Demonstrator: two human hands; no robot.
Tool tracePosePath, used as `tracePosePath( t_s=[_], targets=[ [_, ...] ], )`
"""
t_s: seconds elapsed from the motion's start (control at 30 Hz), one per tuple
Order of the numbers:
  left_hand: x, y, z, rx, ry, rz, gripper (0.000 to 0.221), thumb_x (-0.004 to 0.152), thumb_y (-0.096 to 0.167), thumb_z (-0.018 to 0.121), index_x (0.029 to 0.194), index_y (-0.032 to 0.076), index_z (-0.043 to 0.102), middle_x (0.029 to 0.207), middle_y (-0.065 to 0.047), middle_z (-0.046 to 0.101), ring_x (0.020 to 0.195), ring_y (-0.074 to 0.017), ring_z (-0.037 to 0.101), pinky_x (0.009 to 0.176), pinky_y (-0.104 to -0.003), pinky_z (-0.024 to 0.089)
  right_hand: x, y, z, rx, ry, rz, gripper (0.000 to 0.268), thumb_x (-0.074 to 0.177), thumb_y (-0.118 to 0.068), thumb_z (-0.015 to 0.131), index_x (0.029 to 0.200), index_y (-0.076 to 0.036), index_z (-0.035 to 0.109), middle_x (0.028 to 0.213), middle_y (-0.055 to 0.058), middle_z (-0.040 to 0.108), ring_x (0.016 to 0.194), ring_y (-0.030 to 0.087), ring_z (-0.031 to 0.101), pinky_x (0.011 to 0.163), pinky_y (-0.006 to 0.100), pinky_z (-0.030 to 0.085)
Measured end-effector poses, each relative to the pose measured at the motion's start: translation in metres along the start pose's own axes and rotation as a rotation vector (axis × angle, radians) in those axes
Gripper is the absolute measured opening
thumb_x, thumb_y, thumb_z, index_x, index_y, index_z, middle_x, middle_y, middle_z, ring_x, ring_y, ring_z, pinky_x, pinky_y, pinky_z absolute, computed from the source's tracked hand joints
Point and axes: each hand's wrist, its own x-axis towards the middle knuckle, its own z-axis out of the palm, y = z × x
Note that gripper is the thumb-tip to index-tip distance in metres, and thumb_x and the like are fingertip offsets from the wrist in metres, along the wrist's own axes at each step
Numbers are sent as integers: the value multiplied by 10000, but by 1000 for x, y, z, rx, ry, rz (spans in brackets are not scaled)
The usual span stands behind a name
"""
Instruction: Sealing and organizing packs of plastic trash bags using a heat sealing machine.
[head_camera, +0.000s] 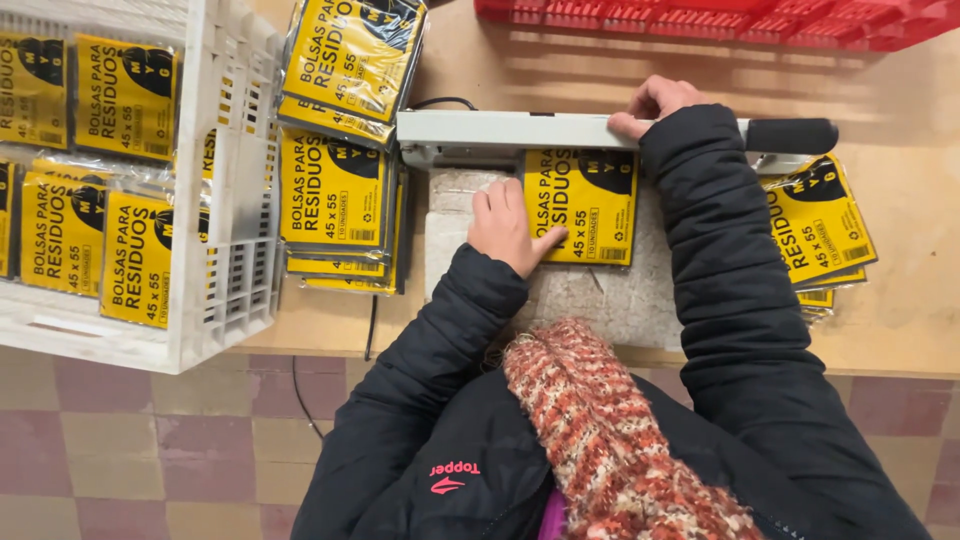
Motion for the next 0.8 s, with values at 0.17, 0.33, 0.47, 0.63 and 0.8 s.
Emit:
tracePosePath(
  t_s=[0.17,0.33,0.47,0.63,0.8],
  targets=[
    [-8,-4,-3,-5,11,60,901,637,521,890,1250,-26,522,1124,-164,540,1023,-357,500,802,-424,536,-1,0,-2,-28,3,-5,428,855,-515,813,996,-123,711,973,106,693,919,275,663,835,415,520],
    [-20,-12,-6,19,-41,115,882,626,535,886,1268,33,551,1150,-116,558,1036,-331,518,710,-428,534,-2,-4,-3,-46,13,0,439,865,-516,810,1017,-116,712,989,117,699,922,288,669,842,421,520],
    [-33,-20,-6,31,-7,231,866,625,551,870,1270,60,568,1221,-116,565,1076,-321,522,695,-431,525,1,-1,-2,-50,-18,24,447,888,-510,801,1032,-98,706,984,129,718,912,287,679,841,416,525],
    [-43,-22,-4,59,100,357,780,659,498,849,1279,108,582,1281,-83,567,1196,-284,524,745,-407,519,3,2,1,-30,-41,38,427,905,-474,804,1048,-85,705,974,127,728,904,272,690,845,396,534],
    [-40,-27,34,153,357,563,329,820,242,721,1129,141,670,1085,-6,605,1084,-233,584,641,-365,476,1,-4,-1,-20,-8,38,387,904,-434,815,1032,-83,712,959,110,725,894,246,680,839,391,529]
  ],
)
